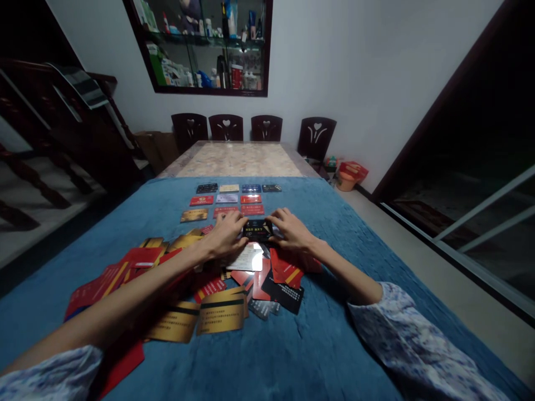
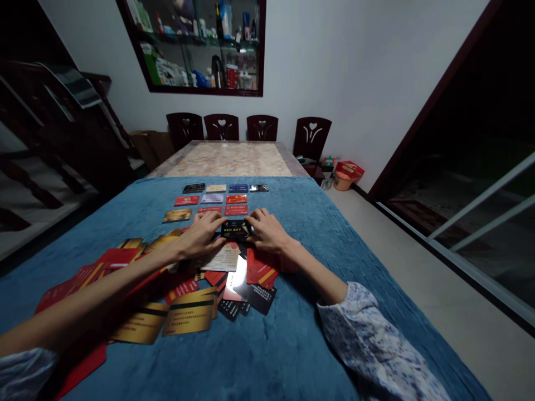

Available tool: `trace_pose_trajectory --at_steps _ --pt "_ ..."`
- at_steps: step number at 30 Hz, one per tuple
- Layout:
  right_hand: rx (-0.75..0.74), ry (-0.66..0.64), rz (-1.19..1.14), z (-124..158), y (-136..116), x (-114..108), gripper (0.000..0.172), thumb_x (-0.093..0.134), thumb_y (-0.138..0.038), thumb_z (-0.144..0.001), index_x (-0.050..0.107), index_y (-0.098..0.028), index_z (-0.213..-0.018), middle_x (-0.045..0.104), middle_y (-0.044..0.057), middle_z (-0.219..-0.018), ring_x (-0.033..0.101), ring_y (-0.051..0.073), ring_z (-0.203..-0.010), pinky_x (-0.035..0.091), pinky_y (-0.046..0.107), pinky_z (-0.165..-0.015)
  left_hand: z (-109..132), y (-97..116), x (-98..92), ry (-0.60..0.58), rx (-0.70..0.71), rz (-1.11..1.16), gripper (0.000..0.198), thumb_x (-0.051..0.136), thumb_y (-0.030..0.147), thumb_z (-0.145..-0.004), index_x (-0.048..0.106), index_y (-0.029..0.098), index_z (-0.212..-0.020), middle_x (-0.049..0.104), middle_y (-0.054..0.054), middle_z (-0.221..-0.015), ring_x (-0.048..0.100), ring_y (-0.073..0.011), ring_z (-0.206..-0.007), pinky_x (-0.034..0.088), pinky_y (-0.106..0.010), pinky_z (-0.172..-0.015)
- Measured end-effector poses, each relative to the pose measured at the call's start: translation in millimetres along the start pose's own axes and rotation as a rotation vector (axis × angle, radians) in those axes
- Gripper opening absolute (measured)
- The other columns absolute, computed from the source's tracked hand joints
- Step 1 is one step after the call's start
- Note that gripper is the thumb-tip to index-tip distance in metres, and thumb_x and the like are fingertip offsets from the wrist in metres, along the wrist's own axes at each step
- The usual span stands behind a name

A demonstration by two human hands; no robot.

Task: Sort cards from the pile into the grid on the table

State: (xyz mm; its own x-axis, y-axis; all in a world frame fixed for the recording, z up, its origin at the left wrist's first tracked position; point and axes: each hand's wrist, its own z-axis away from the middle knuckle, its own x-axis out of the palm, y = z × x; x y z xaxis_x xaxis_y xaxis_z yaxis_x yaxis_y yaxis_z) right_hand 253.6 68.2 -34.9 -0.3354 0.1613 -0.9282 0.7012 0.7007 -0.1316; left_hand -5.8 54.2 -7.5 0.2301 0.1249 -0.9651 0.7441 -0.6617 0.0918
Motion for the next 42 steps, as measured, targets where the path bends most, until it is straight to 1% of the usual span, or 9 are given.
trace_pose_trajectory --at_steps 2,6,12,16,19,26,30,34,42 --pt "0.008 -0.002 0.003 -1.8 5.0 -0.8 0.057 0.074 -0.028 -0.084 0.058 -0.020 -0.138 0.057 0.016 -0.127 0.048 0.031 -0.113 0.049 0.047 -0.089 -5.9 -1.0 0.7 -0.002 -0.001 -0.004 0.039 0.062 0.029 -0.087 0.061 0.018 -0.124 0.060 -0.015 -0.121 0.055 -0.0343 -0.117 0.040 -0.056 -0.100" --pt "0.031 -0.027 0.013 -5.7 15.7 -1.8 0.058 0.075 -0.027 -0.083 0.059 -0.015 -0.137 0.057 0.018 -0.126 0.049 0.030 -0.114 0.049 0.046 -0.091 -18.7 -2.3 3.6 -0.033 -0.011 -0.024 0.039 0.062 0.029 -0.087 0.061 0.016 -0.124 0.060 -0.016 -0.124 0.054 -0.0345 -0.117 0.041 -0.055 -0.100" --pt "0.056 -0.026 0.023 -11.4 33.7 -0.8 0.056 0.074 -0.027 -0.083 0.059 -0.020 -0.137 0.058 0.015 -0.127 0.049 0.029 -0.113 0.050 0.047 -0.092 -38.8 -6.6 8.2 -0.051 -0.007 -0.027 0.038 0.061 0.030 -0.087 0.061 0.016 -0.123 0.059 -0.017 -0.124 0.053 -0.0339 -0.119 0.040 -0.053 -0.100" --pt "0.067 -0.037 0.028 -15.7 45.3 -2.1 0.055 0.074 -0.025 -0.083 0.059 -0.019 -0.136 0.058 0.015 -0.127 0.050 0.029 -0.113 0.050 0.046 -0.093 -52.7 -10.7 10.9 -0.074 0.002 -0.035 0.043 0.059 0.030 -0.088 0.059 0.013 -0.128 0.058 -0.019 -0.127 0.052 -0.0348 -0.122 0.039 -0.054 -0.102" --pt "0.073 -0.039 0.031 -19.4 53.9 -3.0 0.056 0.074 -0.024 -0.082 0.060 -0.020 -0.136 0.058 0.014 -0.126 0.050 0.029 -0.113 0.049 0.047 -0.093 -63.3 -13.1 12.8 -0.082 0.007 -0.039 0.044 0.059 0.029 -0.088 0.059 0.015 -0.130 0.058 -0.018 -0.127 0.052 -0.0351 -0.122 0.040 -0.055 -0.102" --pt "0.103 -0.057 0.049 -29.0 73.9 -2.9 0.054 0.074 -0.023 -0.083 0.060 -0.019 -0.135 0.058 0.015 -0.125 0.050 0.030 -0.113 0.049 0.048 -0.095 -88.2 -21.5 20.1 -0.079 -0.017 -0.043 0.042 0.061 0.035 -0.087 0.062 0.017 -0.126 0.058 -0.017 -0.125 0.051 -0.0360 -0.120 0.040 -0.054 -0.099" --pt "0.114 -0.063 0.064 -35.6 86.2 -3.8 0.053 0.074 -0.024 -0.083 0.061 -0.021 -0.135 0.058 0.014 -0.125 0.051 0.029 -0.113 0.050 0.046 -0.095 -103.1 -25.9 23.6 -0.079 -0.009 -0.060 0.038 0.061 0.035 -0.087 0.064 0.017 -0.121 0.058 -0.018 -0.124 0.051 -0.0357 -0.118 0.040 -0.052 -0.096" --pt "0.136 -0.086 0.087 -43.1 97.5 -5.2 0.053 0.073 -0.024 -0.083 0.061 -0.019 -0.134 0.059 0.015 -0.126 0.051 0.031 -0.114 0.050 0.047 -0.095 -117.6 -29.3 25.9 -0.079 -0.004 -0.081 0.034 0.060 0.034 -0.087 0.065 0.018 -0.117 0.059 -0.016 -0.124 0.051 -0.0344 -0.118 0.039 -0.051 -0.097" --pt "0.168 -0.087 0.107 -59.1 126.3 -1.3 0.049 0.074 -0.027 -0.084 0.063 -0.022 -0.131 0.057 0.013 -0.125 0.053 0.029 -0.114 0.051 0.044 -0.095 -147.9 -38.4 30.0 -0.089 -0.007 -0.087 0.027 0.060 0.032 -0.087 0.066 0.018 -0.108 0.059 -0.016 -0.120 0.051 -0.0355 -0.116 0.038 -0.055 -0.099"
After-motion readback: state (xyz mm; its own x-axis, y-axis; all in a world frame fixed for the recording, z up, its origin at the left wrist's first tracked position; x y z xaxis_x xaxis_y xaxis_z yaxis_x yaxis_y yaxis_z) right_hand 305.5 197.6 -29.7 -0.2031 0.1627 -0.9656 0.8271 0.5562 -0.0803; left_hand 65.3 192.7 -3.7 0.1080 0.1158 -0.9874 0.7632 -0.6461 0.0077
